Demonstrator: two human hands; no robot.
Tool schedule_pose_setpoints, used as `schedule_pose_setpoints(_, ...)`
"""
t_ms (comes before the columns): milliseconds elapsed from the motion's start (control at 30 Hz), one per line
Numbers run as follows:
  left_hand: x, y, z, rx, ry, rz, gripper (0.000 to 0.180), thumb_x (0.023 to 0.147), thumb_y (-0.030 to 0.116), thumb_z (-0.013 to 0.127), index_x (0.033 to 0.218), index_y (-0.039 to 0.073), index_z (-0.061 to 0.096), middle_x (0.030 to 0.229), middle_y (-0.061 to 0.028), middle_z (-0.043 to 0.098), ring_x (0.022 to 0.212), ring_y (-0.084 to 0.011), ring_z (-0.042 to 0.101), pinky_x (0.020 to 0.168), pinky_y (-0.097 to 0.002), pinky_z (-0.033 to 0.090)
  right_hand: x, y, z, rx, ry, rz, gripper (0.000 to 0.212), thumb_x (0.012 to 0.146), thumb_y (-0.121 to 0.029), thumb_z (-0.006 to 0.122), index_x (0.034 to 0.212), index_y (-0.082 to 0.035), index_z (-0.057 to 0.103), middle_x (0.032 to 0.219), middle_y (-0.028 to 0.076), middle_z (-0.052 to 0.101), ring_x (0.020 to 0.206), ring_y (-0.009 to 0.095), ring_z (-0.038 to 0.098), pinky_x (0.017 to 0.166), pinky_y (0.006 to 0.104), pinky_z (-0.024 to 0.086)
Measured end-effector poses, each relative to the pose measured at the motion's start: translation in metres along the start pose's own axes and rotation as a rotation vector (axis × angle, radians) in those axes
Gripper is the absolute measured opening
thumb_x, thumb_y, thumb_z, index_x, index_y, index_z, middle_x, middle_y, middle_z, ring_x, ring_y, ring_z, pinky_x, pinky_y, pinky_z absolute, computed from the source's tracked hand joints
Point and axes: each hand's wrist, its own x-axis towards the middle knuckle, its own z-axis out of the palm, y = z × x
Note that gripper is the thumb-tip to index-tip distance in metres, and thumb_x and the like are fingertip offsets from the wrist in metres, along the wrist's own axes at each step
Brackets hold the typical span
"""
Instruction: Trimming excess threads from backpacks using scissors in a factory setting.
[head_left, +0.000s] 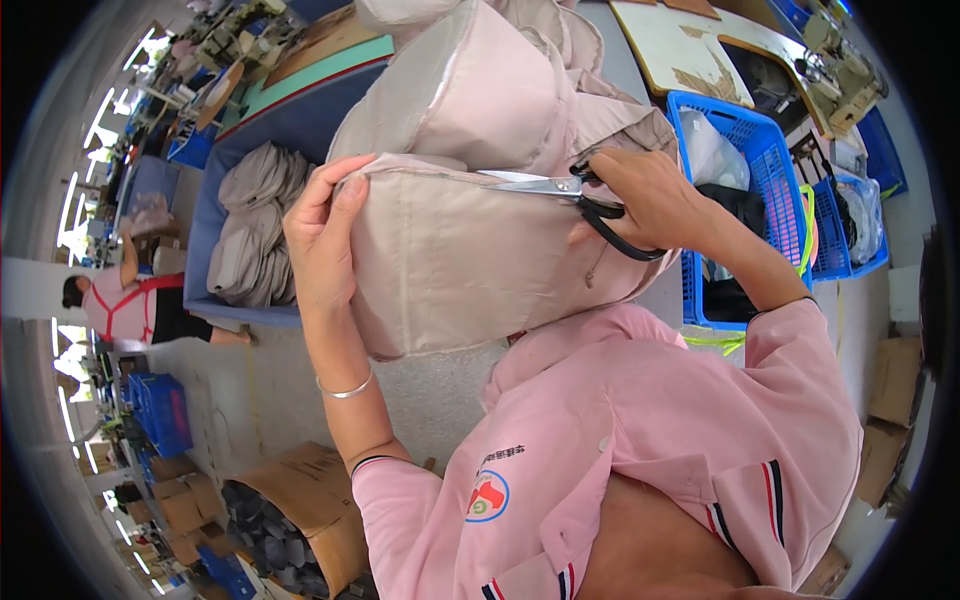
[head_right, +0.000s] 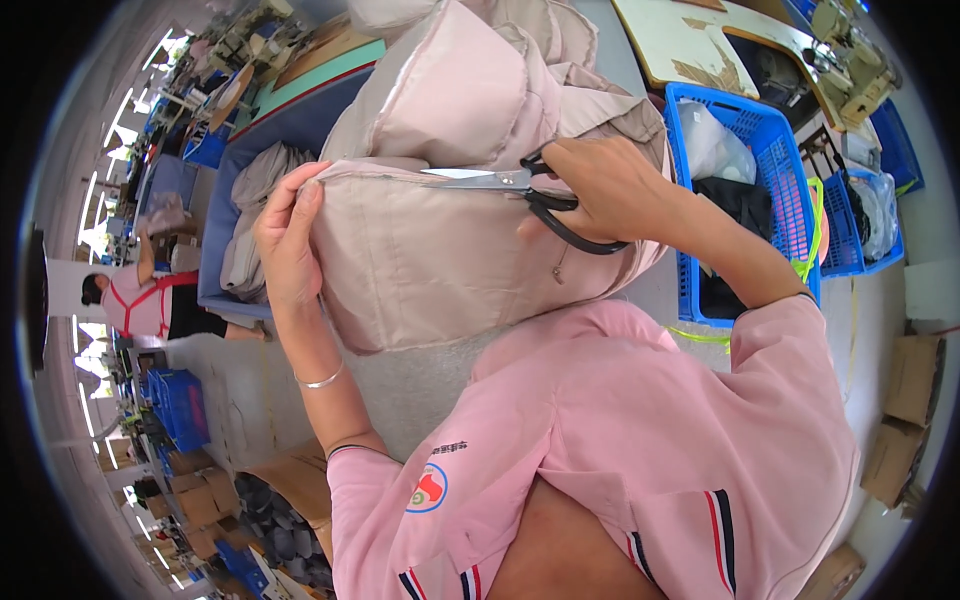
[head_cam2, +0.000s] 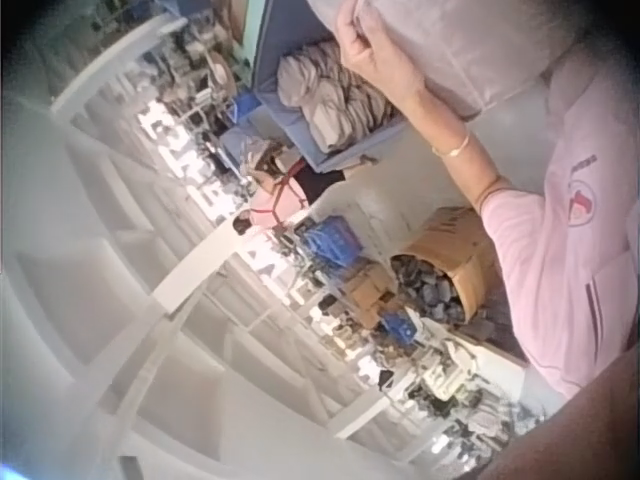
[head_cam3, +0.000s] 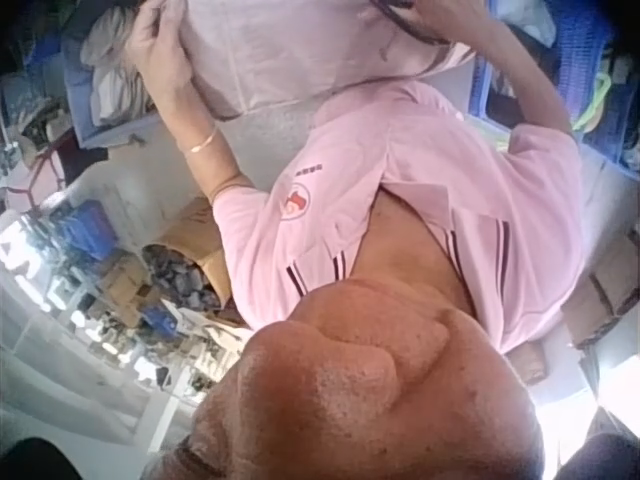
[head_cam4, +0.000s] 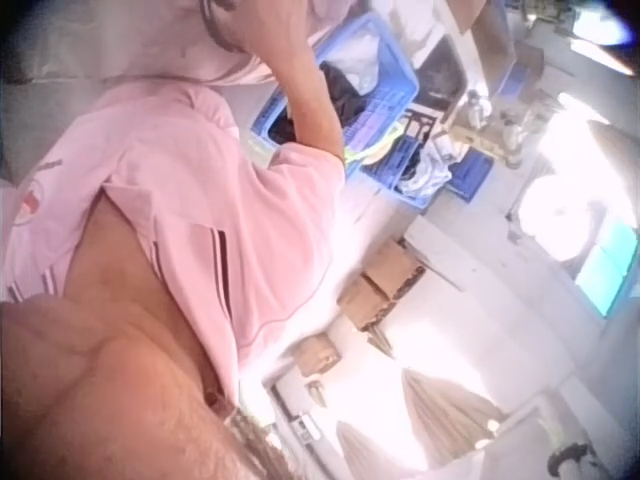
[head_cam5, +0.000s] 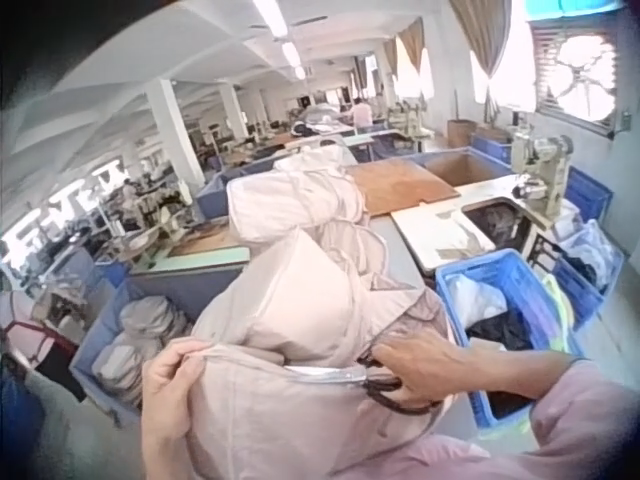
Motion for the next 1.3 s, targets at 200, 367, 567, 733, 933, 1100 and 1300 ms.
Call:
schedule_pose_setpoints(200,-0.007,0.008,-0.001,-0.145,-0.004,-0.138,0.033,0.098,0.019,0.068,0.123,-0.001,0.069,0.110,-0.0026,0.069,0.097,-0.0070,0.058,0.089,-0.0216,0.045,-0.005,0.000,0.011,0.124,0.083,0.048,0.057,0.074,-0.050,0.086,0.077,-0.003,0.055,0.067,0.016,0.053,0.060,0.037,0.055,0.056,0.0419,0.043)
schedule_pose_setpoints(367,-0.047,-0.011,-0.035,0.189,-0.141,-0.257,0.051,0.086,0.021,0.078,0.127,-0.004,0.063,0.113,-0.0067,0.070,0.098,-0.0112,0.061,0.087,-0.0279,0.050,0.024,0.014,-0.010,0.088,0.247,0.094,0.057,0.074,-0.049,0.087,0.078,-0.003,0.053,0.065,0.014,0.048,0.058,0.032,0.047,0.054,0.0385,0.038)
schedule_pose_setpoints(567,-0.080,0.020,-0.029,0.094,0.028,-0.415,0.041,0.081,0.011,0.080,0.117,-0.005,0.069,0.103,-0.0087,0.072,0.092,-0.0141,0.065,0.086,-0.0290,0.051,0.151,0.012,-0.054,0.106,0.301,-0.121,0.051,0.081,-0.049,0.081,0.090,-0.003,0.059,0.069,0.012,0.050,0.062,0.028,0.046,0.058,0.0373,0.040)
schedule_pose_setpoints(733,-0.105,0.040,-0.091,-0.124,0.399,-0.021,0.081,0.070,0.000,0.080,0.143,-0.004,0.044,0.132,-0.0159,0.061,0.118,-0.0281,0.062,0.104,-0.0417,0.049,0.233,0.050,-0.007,0.147,0.045,-0.346,0.052,0.085,-0.054,0.075,0.095,-0.004,0.063,0.082,0.016,0.065,0.076,0.035,0.062,0.068,0.0442,0.047)
schedule_pose_setpoints(933,-0.049,0.079,-0.195,-0.099,0.712,0.082,0.065,0.091,0.018,0.074,0.145,-0.003,0.045,0.139,-0.0145,0.058,0.123,-0.0258,0.058,0.110,-0.0419,0.043,0.153,0.094,0.072,0.517,-0.072,-0.193,0.050,0.084,-0.050,0.077,0.103,-0.005,0.065,0.093,0.016,0.068,0.087,0.034,0.065,0.078,0.0425,0.049)
schedule_pose_setpoints(1100,0.109,0.084,-0.211,-0.300,0.609,-0.022,0.053,0.098,0.027,0.068,0.139,-0.005,0.054,0.138,-0.0151,0.060,0.123,-0.0261,0.060,0.108,-0.0403,0.047,0.048,0.098,0.050,0.551,-0.232,0.038,0.047,0.078,-0.035,0.086,0.107,-0.004,0.064,0.119,0.012,0.069,0.108,0.032,0.067,0.091,0.0371,0.051)
schedule_pose_setpoints(1300,0.394,0.059,-0.151,-0.367,0.328,0.003,0.052,0.096,0.025,0.071,0.137,-0.003,0.056,0.138,-0.0154,0.061,0.124,-0.0300,0.060,0.109,-0.0444,0.047,0.008,0.101,0.073,0.635,-0.053,0.152,0.050,0.072,-0.029,0.090,0.104,-0.003,0.062,0.126,0.010,0.068,0.113,0.032,0.066,0.095,0.0376,0.051)
